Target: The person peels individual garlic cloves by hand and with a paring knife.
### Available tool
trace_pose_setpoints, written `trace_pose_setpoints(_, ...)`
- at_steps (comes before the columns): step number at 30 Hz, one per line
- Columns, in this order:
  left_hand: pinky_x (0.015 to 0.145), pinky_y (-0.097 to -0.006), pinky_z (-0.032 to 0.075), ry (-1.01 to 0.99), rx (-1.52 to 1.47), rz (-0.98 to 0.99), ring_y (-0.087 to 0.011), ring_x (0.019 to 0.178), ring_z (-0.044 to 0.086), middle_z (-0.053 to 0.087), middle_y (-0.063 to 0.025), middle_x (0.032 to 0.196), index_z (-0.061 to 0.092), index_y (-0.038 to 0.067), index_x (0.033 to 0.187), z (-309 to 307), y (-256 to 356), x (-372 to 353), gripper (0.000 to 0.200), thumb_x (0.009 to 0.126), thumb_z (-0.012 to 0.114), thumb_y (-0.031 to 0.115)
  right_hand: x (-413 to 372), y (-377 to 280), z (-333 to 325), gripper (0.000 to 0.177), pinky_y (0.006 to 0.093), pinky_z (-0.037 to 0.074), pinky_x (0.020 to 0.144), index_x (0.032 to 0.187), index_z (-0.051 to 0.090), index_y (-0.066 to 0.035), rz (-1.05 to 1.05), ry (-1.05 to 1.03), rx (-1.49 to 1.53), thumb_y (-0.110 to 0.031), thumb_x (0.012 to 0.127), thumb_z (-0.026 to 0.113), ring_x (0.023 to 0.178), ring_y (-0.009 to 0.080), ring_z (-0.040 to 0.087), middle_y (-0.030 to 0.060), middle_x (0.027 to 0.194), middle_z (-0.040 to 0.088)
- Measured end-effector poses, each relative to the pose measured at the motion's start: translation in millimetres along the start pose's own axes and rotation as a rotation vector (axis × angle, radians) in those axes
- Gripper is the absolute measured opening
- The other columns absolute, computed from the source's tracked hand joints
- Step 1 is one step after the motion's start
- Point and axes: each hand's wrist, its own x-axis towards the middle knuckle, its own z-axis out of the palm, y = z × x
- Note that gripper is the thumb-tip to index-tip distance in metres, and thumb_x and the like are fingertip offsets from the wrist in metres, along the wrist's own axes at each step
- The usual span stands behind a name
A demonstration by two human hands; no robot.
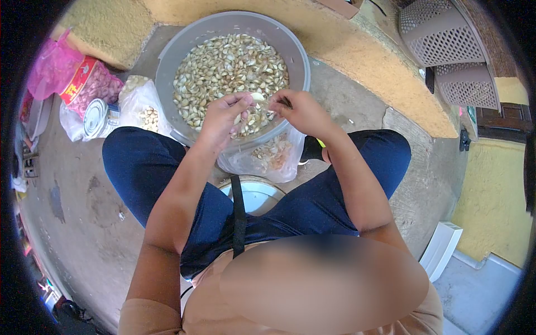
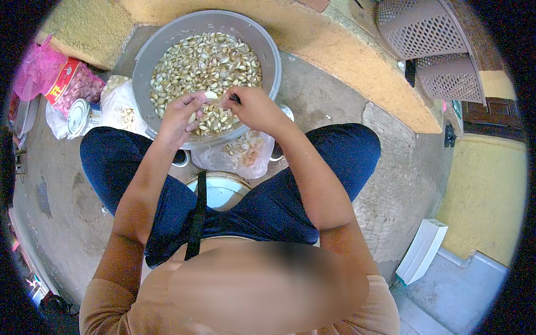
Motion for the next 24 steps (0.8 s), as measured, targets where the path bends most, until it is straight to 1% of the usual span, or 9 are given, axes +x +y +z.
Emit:
trace_pose_setpoints(1,0.035,-0.014,0.028,0.007,0.017,0.009,-0.0031,0.055,0.044,0.057,-0.0054,0.078,0.054,-0.002,0.099,1.3,0.5,-0.5,0.025,0.082,0.053,0.016,0.8,1.9,-1.1,0.015,0.0299,0.043,0.062,0.087,0.057,-0.001,-0.017,0.015,-0.022,-0.013,0.078,0.054,0.066,0.0185,0.056,0.0118,0.073,0.06)
trace_pose_setpoints(4,0.035,-0.0138,0.028,0.014,0.026,0.012,-0.0032,0.056,0.044,0.057,-0.0055,0.078,0.054,-0.002,0.098,1.2,-0.6,0.2,0.024,0.082,0.053,0.016,3.6,8.4,-5.9,0.018,0.0302,0.043,0.063,0.087,0.057,-0.001,0.067,0.109,-0.15,-0.015,0.077,0.055,0.068,0.0182,0.056,0.0104,0.076,0.061)
trace_pose_setpoints(7,0.034,-0.0135,0.028,-0.017,-0.091,-0.023,-0.0031,0.057,0.044,0.055,-0.0051,0.079,0.052,-0.002,0.1,-6.6,-5.5,6.7,0.026,0.083,0.052,0.018,5.8,11.8,-11.9,0.019,0.0301,0.043,0.063,0.083,0.058,0.0,0.14,0.203,-0.059,-0.018,0.075,0.056,0.067,0.0184,0.056,0.0107,0.075,0.061)
trace_pose_setpoints(10,0.033,-0.0131,0.028,-0.068,-0.256,-0.048,-0.003,0.056,0.044,0.054,-0.0042,0.078,0.051,0.0,0.098,-7.2,-5.2,7.9,0.025,0.083,0.051,0.019,4.9,12.4,-10.8,0.018,0.0304,0.044,0.062,0.078,0.059,0.0,0.115,0.131,-0.08,-0.018,0.073,0.057,0.066,0.0184,0.057,0.0111,0.072,0.06)
trace_pose_setpoints(13,0.031,-0.0128,0.027,-0.109,-0.313,-0.109,-0.003,0.055,0.044,0.052,-0.003,0.074,0.051,0.002,0.092,-4.4,-2.8,5.5,0.02,0.084,0.051,0.02,0.3,8.0,-6.1,0.016,0.0308,0.044,0.061,0.074,0.06,0.0,0.129,-0.088,-0.147,-0.016,0.07,0.058,0.065,0.0187,0.057,0.0107,0.069,0.06)
trace_pose_setpoints(16,0.031,-0.0133,0.027,-0.115,-0.299,-0.15,-0.0031,0.054,0.044,0.051,-0.0028,0.073,0.051,0.003,0.088,-3.2,-4.4,4.1,0.019,0.082,0.053,0.022,-2.9,16.8,-2.3,0.017,0.0328,0.044,0.061,0.076,0.06,0.0,-0.001,-0.433,-0.143,-0.014,0.067,0.057,0.066,0.0234,0.058,0.0128,0.07,0.06)
trace_pose_setpoints(19,0.032,-0.0143,0.027,-0.118,-0.262,-0.14,-0.003,0.053,0.043,0.051,-0.0028,0.073,0.051,0.004,0.083,-4.6,-7.8,5.6,0.019,0.081,0.055,0.023,-12.8,17.1,12.1,0.019,0.0355,0.044,0.061,0.074,0.06,0.001,-0.001,-0.527,-0.474,-0.014,0.062,0.057,0.067,0.0299,0.058,0.0167,0.071,0.059)
trace_pose_setpoints(22,0.032,-0.0145,0.027,-0.13,-0.24,-0.161,-0.0029,0.053,0.043,0.05,-0.002,0.071,0.051,0.004,0.083,-4.0,-9.1,5.9,0.021,0.081,0.054,0.024,-13.5,35.7,29.6,0.02,0.038,0.044,0.062,0.072,0.06,0.001,0.008,-0.674,-0.507,-0.014,0.059,0.057,0.068,0.034,0.057,0.02,0.07,0.058)
trace_pose_setpoints(24,0.032,-0.0148,0.026,-0.14,-0.232,-0.169,-0.0028,0.053,0.043,0.05,-0.0018,0.071,0.052,0.003,0.083,-3.2,-10.6,5.9,0.021,0.082,0.054,0.024,-13.6,38.7,32.5,0.019,0.0386,0.044,0.063,0.071,0.059,0.001,0.094,-0.651,-0.482,-0.014,0.058,0.058,0.068,0.0342,0.056,0.0208,0.07,0.057)
